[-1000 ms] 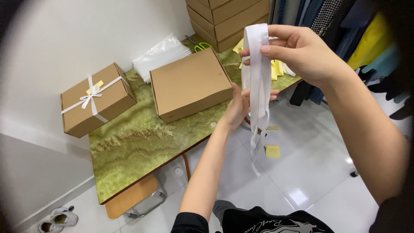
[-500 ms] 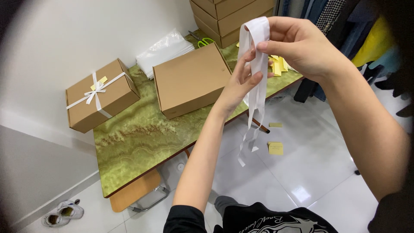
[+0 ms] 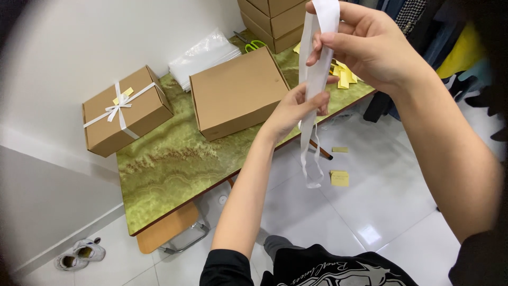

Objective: The person places a plastic bag into a cardboard box, closes the box, and stacks it with other boxes. They then untie a ribbon from a box, remove a yellow shirt from a plastic bag, and hang the shirt on a clothing rack. Finally, they place another plastic bag into a cardboard box.

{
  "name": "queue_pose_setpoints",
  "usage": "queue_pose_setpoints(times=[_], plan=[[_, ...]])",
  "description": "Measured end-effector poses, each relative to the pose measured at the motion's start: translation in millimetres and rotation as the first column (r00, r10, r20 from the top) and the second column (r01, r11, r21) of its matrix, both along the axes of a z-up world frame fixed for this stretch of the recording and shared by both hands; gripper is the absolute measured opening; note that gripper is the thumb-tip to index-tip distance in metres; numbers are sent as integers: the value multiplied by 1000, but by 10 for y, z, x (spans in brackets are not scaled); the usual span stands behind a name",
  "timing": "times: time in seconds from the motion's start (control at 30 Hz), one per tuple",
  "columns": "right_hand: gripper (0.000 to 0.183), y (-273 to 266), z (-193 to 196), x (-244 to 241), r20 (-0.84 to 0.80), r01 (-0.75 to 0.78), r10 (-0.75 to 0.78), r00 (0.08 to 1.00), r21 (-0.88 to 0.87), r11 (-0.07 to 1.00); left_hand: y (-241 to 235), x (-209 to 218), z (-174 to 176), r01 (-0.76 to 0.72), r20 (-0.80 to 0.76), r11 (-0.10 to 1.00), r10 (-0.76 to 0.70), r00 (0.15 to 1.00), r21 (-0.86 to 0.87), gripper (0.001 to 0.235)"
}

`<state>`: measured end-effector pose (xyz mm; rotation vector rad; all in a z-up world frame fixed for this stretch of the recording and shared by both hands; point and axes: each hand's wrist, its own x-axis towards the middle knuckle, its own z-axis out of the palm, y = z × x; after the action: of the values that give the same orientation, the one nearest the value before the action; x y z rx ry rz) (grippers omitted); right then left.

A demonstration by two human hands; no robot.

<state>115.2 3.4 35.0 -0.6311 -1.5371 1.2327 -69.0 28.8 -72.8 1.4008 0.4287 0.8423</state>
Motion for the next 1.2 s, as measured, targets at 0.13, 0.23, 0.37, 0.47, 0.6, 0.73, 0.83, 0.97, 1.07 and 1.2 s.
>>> queue_pose_setpoints(times=[0.13,0.23,0.37,0.47,0.6,0.73,0.83,0.97,1.07,1.2], plan=[[52,48,8,-22,30,19,-18,999,-23,1000,-38,-17,-131,150,-41,988,-152,988,-34,53],[37,192,-77,40,-3,92,-92,996,-52,994,-54,-52,-276,311,-132,947,-320,938,-83,54],[38,465,-430,260,85,227,-218,972,-118,967,-167,-152,-249,491,-31,836,-513,858,-247,58],[45,560,-852,367,112,277,-255,960,-293,915,-261,-203,-25,537,-17,809,-557,831,-240,56],[45,579,-1793,421,-6,212,-246,969,-486,848,-391,-223,234,454,15,881,-456,890,-132,48],[65,636,-2587,393,-137,74,-181,974,-563,823,-356,-105,443,288,-40,958,-288,957,-1,45],[28,99,-2188,38,-11,81,-112,994,-622,779,-243,-55,525,233,32,973,-233,972,7,47],[94,-448,-1739,-327,-75,71,-178,981,-713,697,-77,-90,650,175,152,985,-171,973,-11,49],[96,-282,-2314,-240,-100,51,-181,978,-731,681,-4,-52,685,127,166,992,-121,979,-28,51],[85,-235,-2781,-86,-44,0,-41,998,-686,728,-8,40,707,35,123,999,-30,992,-37,54]])
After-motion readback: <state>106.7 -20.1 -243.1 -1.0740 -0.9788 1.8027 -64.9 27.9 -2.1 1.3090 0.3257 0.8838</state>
